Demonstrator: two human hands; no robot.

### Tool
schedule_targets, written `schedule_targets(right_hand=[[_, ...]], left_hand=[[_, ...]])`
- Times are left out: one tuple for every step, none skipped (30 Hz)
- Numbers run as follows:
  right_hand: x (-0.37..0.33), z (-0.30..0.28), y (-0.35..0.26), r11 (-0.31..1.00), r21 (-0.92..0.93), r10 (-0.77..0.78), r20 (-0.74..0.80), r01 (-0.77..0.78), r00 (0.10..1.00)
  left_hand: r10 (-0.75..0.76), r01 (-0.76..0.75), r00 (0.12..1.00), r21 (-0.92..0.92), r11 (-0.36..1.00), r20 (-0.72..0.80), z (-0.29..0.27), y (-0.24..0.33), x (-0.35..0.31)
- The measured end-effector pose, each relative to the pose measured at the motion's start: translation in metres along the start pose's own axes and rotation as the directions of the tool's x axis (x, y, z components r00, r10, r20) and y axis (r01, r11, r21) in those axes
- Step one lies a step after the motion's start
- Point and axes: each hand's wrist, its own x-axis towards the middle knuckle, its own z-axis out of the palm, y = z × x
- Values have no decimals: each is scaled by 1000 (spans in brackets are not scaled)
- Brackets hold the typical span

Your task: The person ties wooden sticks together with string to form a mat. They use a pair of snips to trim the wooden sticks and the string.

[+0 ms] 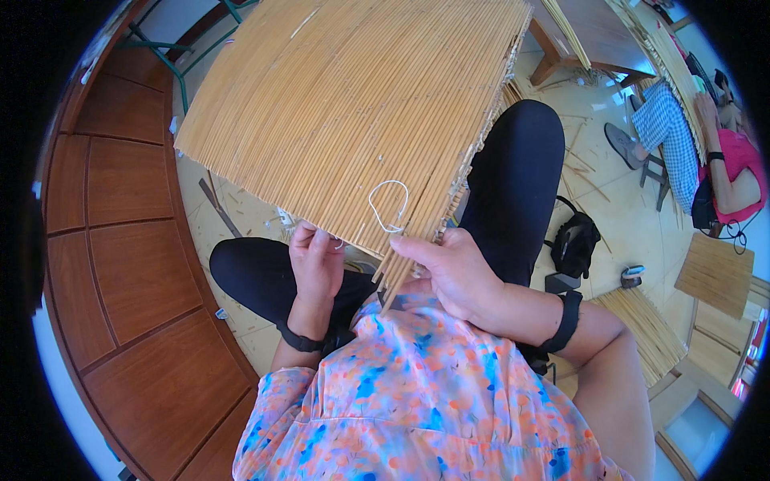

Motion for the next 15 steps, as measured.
schedule_targets(right_hand=[[1, -1, 0, 1000, -5, 6, 5, -6, 1000], [2, -2, 1, 1000, -5, 4, 5, -4, 1000], [3, -5, 3, 1000, -14, 11, 18, -11, 1000], [5, -7, 4, 1000, -21, 18, 31, -17, 999], [6, -8, 5, 1000, -20, 15, 30, -14, 999], [7, -7, 5, 999, -41, 21, 25, -20, 999], [7, -7, 6, 998, -62, 27, 21, -25, 999], [8, -7, 7, 998, -61, 25, 23, -24, 999], [10, -8, 9, 998, -54, 16, 26, -14, 1000], [11, -9, 10, 999, -46, 6, 31, -5, 1000], [12, -9, 10, 999, -42, 5, 30, -3, 1000], [12, -9, 11, 999, -39, -8, 38, 9, 999], [12, -9, 12, 999, -36, -19, 46, 21, 999], [11, -8, 12, 999, -34, -18, 49, 20, 999], [11, -9, 12, 999, -40, -18, 52, 20, 998]], left_hand=[[-80, 74, 996, -142, 987, -37, 6, 2, 1], [-165, 141, 984, -283, 949, -61, 10, 1, 3], [-163, 140, 985, -283, 949, -59, 12, 0, 4], [-266, 233, 964, -390, 891, -32, 13, -1, 5], [-362, 319, 932, -489, 812, 8, 14, -2, 5], [-361, 319, 933, -487, 813, 9, 11, -7, 3], [-423, 376, 903, -627, 682, 80, 6, -14, 0], [-469, 421, 868, -741, 524, 162, 3, -18, -2], [-559, 414, 822, -785, 460, 106, 10, -15, -1], [-562, 418, 820, -783, 461, 108, 19, -11, 0], [-613, 409, 790, -731, 546, -16, 29, -7, 1], [-644, 406, 751, -667, 625, -146, 33, -4, 1], [-585, 457, 810, -658, 599, 29, 15, -11, -3], [-585, 456, 811, -656, 602, 26, 6, -9, -6], [-528, 438, 849, -521, 733, -28, -1, -6, -8]])
